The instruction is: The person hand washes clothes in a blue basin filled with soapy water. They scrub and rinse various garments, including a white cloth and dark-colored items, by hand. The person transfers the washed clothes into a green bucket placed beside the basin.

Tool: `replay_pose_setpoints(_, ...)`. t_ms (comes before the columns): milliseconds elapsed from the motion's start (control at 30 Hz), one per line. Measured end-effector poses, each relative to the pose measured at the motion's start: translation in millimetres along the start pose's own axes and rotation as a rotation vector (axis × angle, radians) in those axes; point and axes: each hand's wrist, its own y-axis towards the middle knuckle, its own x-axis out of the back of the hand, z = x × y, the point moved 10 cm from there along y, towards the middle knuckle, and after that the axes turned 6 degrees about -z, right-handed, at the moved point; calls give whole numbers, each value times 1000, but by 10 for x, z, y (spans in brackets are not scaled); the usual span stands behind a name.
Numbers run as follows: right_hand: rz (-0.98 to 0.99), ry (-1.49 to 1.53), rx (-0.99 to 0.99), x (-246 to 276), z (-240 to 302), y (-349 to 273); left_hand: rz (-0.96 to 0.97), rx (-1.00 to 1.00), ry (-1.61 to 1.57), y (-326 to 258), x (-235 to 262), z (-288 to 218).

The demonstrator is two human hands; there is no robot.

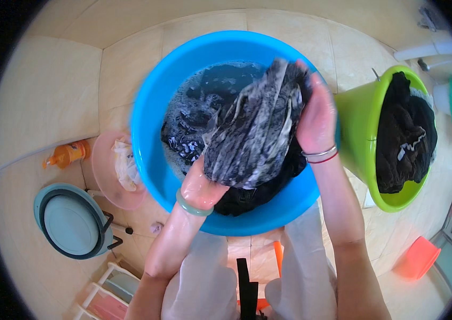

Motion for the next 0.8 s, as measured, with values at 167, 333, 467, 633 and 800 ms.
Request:
replay_pose_setpoints(167, -66, -1433, 344, 177, -509, -423, 18, 5, -75, -104, -304, 228)
replay_pose_setpoints(333, 149, 356, -720, -371, -1127, -801, 322, 163, -242, -39, -191, 565)
replay_pose_setpoints(467, 100, 177, -433, 120, -872, -228, -94, -261, 605, 10, -19, 158)
replay_pose_setpoints(633, 62, -252, -284, -81, -700, -114, -104, -709, 1705, -231, -516, -102)
replay_pose_setpoints(800, 66, -911, 127, -209, -639, -185, -235, -465, 1928, 21, -194, 2)
